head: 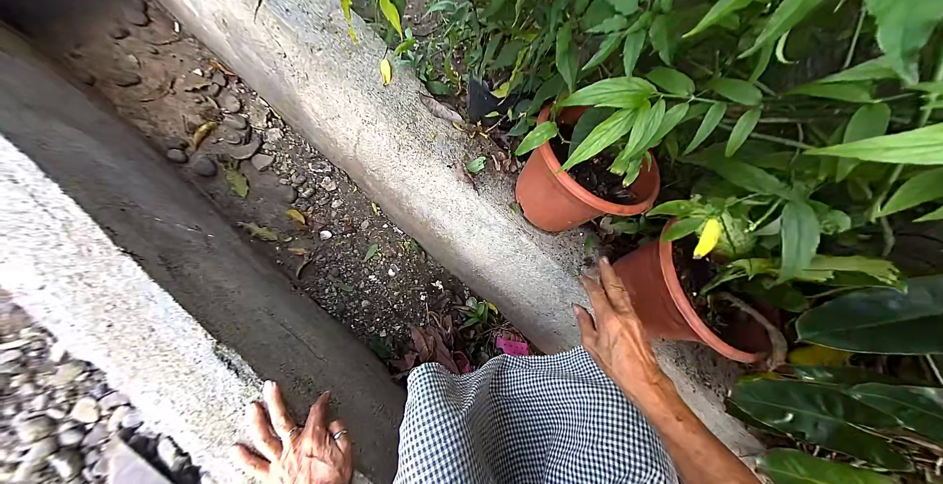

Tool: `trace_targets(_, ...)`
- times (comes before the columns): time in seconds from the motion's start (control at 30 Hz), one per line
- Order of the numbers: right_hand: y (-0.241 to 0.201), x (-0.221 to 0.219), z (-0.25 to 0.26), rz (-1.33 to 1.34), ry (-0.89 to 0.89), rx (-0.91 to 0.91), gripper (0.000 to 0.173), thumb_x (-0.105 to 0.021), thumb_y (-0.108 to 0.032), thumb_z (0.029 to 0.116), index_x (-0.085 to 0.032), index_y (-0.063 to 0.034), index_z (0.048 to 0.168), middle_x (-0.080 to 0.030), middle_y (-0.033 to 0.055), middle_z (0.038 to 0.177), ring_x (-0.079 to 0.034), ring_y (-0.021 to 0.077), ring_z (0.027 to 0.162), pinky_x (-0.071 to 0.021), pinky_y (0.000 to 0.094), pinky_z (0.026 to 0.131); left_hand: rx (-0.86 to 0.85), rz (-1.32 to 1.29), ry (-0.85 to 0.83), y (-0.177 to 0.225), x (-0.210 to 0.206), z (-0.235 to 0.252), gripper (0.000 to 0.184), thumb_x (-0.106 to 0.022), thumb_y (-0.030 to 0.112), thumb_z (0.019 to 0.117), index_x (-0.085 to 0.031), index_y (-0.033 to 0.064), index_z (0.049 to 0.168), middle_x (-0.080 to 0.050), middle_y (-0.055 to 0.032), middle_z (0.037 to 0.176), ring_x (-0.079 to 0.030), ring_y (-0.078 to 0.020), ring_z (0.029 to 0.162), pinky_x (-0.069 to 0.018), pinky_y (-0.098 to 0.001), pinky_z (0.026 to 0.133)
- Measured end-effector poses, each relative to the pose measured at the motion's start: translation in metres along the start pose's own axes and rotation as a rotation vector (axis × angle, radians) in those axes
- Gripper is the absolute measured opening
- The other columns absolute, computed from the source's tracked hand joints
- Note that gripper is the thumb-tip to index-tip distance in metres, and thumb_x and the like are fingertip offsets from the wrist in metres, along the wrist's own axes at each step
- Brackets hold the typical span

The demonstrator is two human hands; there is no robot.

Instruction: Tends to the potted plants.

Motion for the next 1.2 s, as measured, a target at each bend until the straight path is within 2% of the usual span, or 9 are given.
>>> trace_targets(0.13,0.046,-0.048,0.041,0.122,-0.112,-0.350,0.065,-0.062,-0.016,0.1020,-0.033,0.0145,0.152,-0.027,0.0368,0.161,-0.038,0.0491,0.146,-0.0346,0.0538,0.119,-0.002,0.000,-0.006,0.001,0.000,0.000,0.050,-0.040,0.034,0.0918,-0.076,0.0085,0.115,-0.029,-0.0362,0.159,-0.017,-0.0649,0.147,-0.0085,-0.0815,0.110)
trace_targets(0.3,0.106,-0.065,0.098,0.244,0.119,-0.654,0.096,-0.072,-0.030,0.0968,-0.011,0.0039,0.162,-0.019,0.0374,0.162,-0.036,0.0530,0.145,-0.0363,0.0591,0.116,-0.004,-0.004,-0.015,0.002,0.001,0.000,0.046,-0.043,0.030,0.0920,-0.076,0.0070,0.114,-0.028,-0.0372,0.159,-0.016,-0.0658,0.146,-0.0090,-0.0820,0.110)
trace_targets(0.43,0.120,-0.083,0.123,0.150,0.028,-0.722,0.066,-0.055,-0.030,0.1066,-0.028,-0.0012,0.160,-0.035,0.0363,0.156,-0.044,0.0516,0.140,-0.0398,0.0599,0.112,0.010,0.005,-0.040,0.002,0.001,0.001,0.045,-0.044,0.029,0.0925,-0.076,0.0082,0.115,-0.028,-0.0370,0.160,-0.017,-0.0656,0.146,-0.0097,-0.0815,0.111)
trace_targets(0.53,0.119,-0.096,0.123,0.100,0.043,-0.634,0.048,-0.039,-0.026,0.1122,-0.044,-0.0034,0.154,-0.037,0.0329,0.158,-0.038,0.0488,0.146,-0.0305,0.0613,0.118,0.017,0.009,-0.037,0.001,0.000,0.000,0.044,-0.045,0.028,0.0916,-0.076,0.0092,0.114,-0.028,-0.0363,0.160,-0.017,-0.0650,0.147,-0.0102,-0.0812,0.111)
trace_targets(0.73,0.122,-0.081,0.117,0.136,0.201,-0.537,0.034,-0.049,-0.009,0.1074,-0.060,0.0003,0.138,-0.053,0.0317,0.143,-0.052,0.0477,0.133,-0.0405,0.0574,0.113,0.019,0.006,-0.022,0.001,-0.001,0.000,0.043,-0.045,0.027,0.0908,-0.077,0.0091,0.113,-0.028,-0.0356,0.160,-0.015,-0.0649,0.147,-0.0089,-0.0816,0.110)
trace_targets(0.9,0.115,-0.073,0.111,0.106,0.224,-0.515,0.035,-0.054,-0.001,0.1017,-0.061,0.0020,0.136,-0.056,0.0306,0.139,-0.056,0.0456,0.130,-0.0441,0.0550,0.110,0.015,0.010,-0.022,0.002,0.001,0.001,0.043,-0.044,0.027,0.0914,-0.077,0.0094,0.112,-0.028,-0.0359,0.160,-0.016,-0.0649,0.147,-0.0090,-0.0810,0.111)
trace_targets(0.97,0.097,-0.064,0.094,0.112,0.267,-0.435,0.032,-0.053,0.002,0.1015,-0.062,0.0058,0.132,-0.057,0.0317,0.137,-0.057,0.0466,0.128,-0.0454,0.0556,0.109,0.010,0.015,-0.023,0.002,0.000,0.000,0.043,-0.044,0.028,0.0917,-0.077,0.0099,0.112,-0.028,-0.0357,0.160,-0.016,-0.0646,0.147,-0.0086,-0.0808,0.111)
trace_targets(1.07,0.069,-0.061,0.062,0.171,0.360,-0.261,0.024,-0.054,0.006,0.0989,-0.070,0.0093,0.117,-0.065,0.0322,0.117,-0.065,0.0468,0.111,-0.0517,0.0556,0.099,0.009,-0.002,-0.016,0.002,-0.001,0.000,0.042,-0.045,0.027,0.0914,-0.077,0.0091,0.112,-0.029,-0.0358,0.160,-0.016,-0.0649,0.147,-0.0083,-0.0812,0.111)
trace_targets(1.2,0.031,-0.068,0.033,0.363,0.237,-0.060,0.020,-0.060,0.008,0.0942,-0.075,0.0082,0.107,-0.071,0.0286,0.106,-0.071,0.0403,0.098,-0.0568,0.0493,0.091,-0.003,-0.010,-0.006,0.003,0.001,0.000,0.045,-0.042,0.029,0.0922,-0.077,0.0078,0.112,-0.028,-0.0365,0.160,-0.016,-0.0661,0.146,-0.0096,-0.0822,0.109)
Point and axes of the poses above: each hand's wrist, its own z-axis towards the middle knuckle, its own x-axis out of the back of the hand, y = z × x, the point moved 9 cm from there along z, towards the middle knuckle
